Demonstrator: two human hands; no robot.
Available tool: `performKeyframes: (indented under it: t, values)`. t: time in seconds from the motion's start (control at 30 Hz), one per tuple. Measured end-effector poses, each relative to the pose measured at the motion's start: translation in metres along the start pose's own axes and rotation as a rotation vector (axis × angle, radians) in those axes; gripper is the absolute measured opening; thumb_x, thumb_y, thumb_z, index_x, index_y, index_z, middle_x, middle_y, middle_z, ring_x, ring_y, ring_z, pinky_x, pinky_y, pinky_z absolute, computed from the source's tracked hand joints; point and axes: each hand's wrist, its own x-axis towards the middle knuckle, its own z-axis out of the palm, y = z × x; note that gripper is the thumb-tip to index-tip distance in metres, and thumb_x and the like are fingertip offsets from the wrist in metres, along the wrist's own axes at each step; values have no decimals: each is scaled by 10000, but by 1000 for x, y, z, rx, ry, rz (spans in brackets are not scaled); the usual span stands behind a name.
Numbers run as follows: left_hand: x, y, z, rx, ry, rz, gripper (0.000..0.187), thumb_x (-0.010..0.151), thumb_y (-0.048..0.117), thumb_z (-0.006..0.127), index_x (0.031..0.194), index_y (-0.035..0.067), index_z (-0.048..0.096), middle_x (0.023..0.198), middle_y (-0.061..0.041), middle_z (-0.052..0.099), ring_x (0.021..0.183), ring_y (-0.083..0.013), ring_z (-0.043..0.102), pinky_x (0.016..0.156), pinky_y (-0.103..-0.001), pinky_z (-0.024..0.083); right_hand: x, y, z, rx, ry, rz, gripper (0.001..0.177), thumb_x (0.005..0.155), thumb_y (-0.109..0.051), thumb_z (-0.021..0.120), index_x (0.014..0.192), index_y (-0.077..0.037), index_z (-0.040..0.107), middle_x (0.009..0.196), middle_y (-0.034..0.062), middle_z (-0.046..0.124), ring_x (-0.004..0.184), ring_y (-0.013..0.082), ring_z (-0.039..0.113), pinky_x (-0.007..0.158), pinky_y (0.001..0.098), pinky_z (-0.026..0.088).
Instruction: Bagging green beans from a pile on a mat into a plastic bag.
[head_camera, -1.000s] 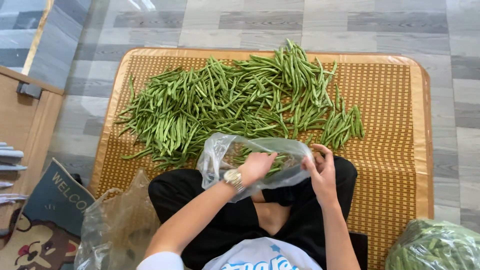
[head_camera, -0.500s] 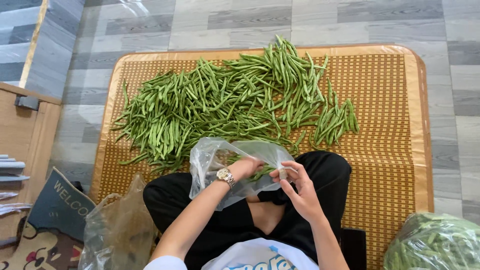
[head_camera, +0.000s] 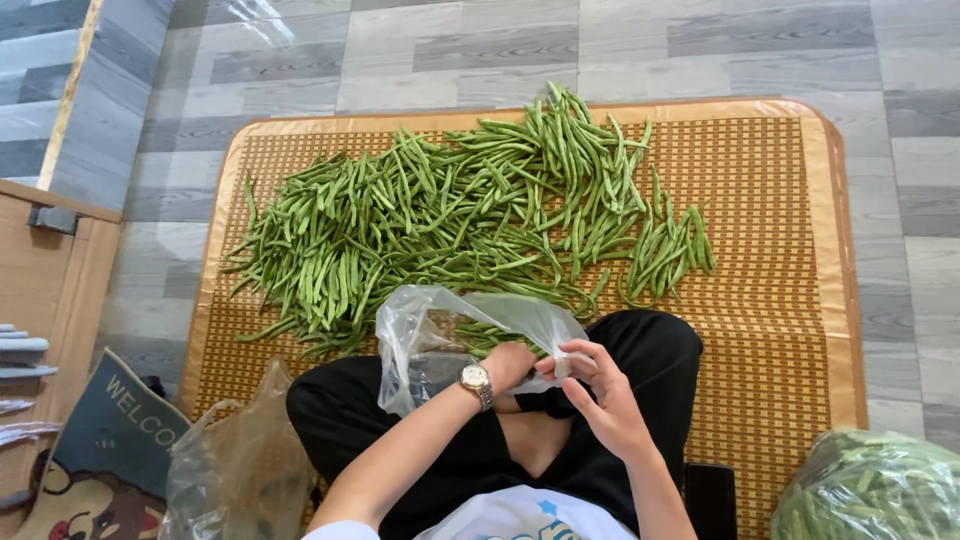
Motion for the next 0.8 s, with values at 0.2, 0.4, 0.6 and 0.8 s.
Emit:
performKeyframes:
  t: [0.2,0.4,0.6,0.8]
  values:
    - [-4,1,-30,-251,102,59,136,878,132,591,846,118,723,814,-97,736,760,-311,726,657,-442,576,-6,4,-4,-7,-15,84,328,998,-202,588,1296,-76,538,1206,178,787,1065,246,781,994,365,571]
    - [-1,-1,-10,155,163,109,163,839,89,614,783,239,644,686,9,681,593,-188,701,472,-337,537,3,16,-26,-647,146,-64,334,999,-213,595,1298,-65,613,1041,-10,810,1060,160,729,1029,322,486]
    - [-19,5,-34,-147,420,0,154,890,-5,549,781,64,633,669,-90,647,617,-312,690,547,-393,548,45,65,-99,-1049,308,-128,234,991,-210,671,1190,-87,676,984,133,748,955,321,721,888,433,565]
    - [-29,-5,-57,-137,348,126,149,850,54,609,709,93,582,616,-96,621,569,-293,657,531,-402,540,110,135,-160,-1348,120,-93,362,981,-175,641,1307,-17,626,1203,164,671,1243,327,621,1065,411,501]
